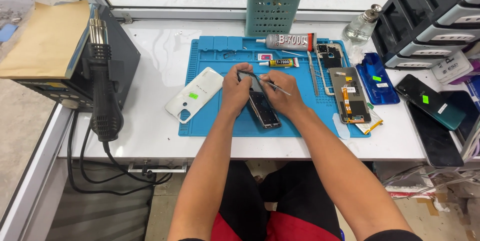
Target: Disassembling and cleaning internal components of a mobile phone using a pry tool and a brush.
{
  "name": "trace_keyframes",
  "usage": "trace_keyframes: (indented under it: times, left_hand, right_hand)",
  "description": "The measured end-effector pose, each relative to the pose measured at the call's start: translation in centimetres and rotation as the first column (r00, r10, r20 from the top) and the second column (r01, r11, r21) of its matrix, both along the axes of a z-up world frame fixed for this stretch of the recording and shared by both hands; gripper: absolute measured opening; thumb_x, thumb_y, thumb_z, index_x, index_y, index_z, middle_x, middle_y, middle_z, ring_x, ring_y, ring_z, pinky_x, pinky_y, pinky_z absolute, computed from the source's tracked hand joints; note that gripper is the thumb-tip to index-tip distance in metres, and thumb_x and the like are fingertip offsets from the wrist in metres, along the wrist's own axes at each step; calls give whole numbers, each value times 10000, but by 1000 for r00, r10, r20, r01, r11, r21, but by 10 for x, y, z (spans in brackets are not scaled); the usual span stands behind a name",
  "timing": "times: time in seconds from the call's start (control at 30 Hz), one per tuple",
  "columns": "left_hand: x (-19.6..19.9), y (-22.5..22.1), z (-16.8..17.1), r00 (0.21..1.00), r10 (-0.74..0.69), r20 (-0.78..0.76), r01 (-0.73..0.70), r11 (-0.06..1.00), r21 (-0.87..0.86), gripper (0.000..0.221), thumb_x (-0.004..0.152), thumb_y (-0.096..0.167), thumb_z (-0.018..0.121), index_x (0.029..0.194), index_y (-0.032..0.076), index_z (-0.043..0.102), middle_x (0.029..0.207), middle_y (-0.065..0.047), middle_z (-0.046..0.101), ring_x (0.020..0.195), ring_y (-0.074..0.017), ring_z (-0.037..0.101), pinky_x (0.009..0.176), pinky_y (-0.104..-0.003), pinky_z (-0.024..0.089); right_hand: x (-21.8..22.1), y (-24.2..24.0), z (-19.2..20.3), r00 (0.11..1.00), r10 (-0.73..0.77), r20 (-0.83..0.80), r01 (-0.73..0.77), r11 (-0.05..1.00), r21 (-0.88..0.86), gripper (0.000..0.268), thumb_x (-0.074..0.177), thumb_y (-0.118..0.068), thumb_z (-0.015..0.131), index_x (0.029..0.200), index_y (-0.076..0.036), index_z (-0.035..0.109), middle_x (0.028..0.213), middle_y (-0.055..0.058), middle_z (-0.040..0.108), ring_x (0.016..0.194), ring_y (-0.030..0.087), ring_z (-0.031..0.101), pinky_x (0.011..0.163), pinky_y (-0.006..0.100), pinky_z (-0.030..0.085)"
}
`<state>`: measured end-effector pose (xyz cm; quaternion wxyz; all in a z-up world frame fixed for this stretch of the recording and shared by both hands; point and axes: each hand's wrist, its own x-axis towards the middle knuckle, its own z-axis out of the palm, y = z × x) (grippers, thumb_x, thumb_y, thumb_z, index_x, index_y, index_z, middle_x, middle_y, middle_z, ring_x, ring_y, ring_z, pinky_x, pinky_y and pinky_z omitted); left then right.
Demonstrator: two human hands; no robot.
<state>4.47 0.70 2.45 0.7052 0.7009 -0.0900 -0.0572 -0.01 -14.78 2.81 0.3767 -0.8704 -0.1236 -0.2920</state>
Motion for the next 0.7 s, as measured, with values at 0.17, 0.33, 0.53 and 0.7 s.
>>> trace_keyframes:
  times: [0.17, 0.33, 0.53, 0.7]
  left_hand:
    - [-2, 1, 3, 1000, -1, 4, 1, 1000, 11, 518, 810, -12, 532, 1318, 6, 632, 1231, -185, 730, 1216, -335, 670, 1008, -519, 560]
    - [-2, -2, 2, 1000, -12, 20, 11, 1000, 26, 512, 822, -16, 524, 1322, 5, 632, 1235, -192, 728, 1227, -341, 666, 1015, -526, 561]
    - [-9, -4, 3, 992, 19, 128, -14, 999, -43, 500, 800, -46, 508, 1280, -3, 639, 1192, -199, 726, 1201, -342, 669, 1005, -539, 555]
    - [-6, 0, 4, 974, 76, 212, -50, 991, -127, 472, 785, -2, 494, 1220, 85, 656, 1160, -120, 718, 1175, -244, 645, 1019, -486, 531]
  right_hand:
    - [9, -2, -12, 998, -20, -53, 28, 988, 150, 96, 948, -73, 763, 882, -57, 695, 622, 93, 688, 692, 286, 736, 644, 382, 591]
    - [-7, -7, 0, 994, -28, -106, 48, 980, 192, 64, 939, -75, 769, 907, -70, 714, 600, 89, 688, 648, 254, 726, 625, 367, 573]
    - [-73, -47, 33, 946, -58, -319, 140, 961, 240, 56, 992, -115, 661, 986, -76, 700, 618, 81, 654, 600, 170, 650, 563, 334, 509]
    - [-141, -59, 58, 767, -205, -608, 257, 966, -1, 235, 856, -104, 518, 1039, -30, 646, 563, 146, 576, 523, 271, 556, 535, 390, 432]
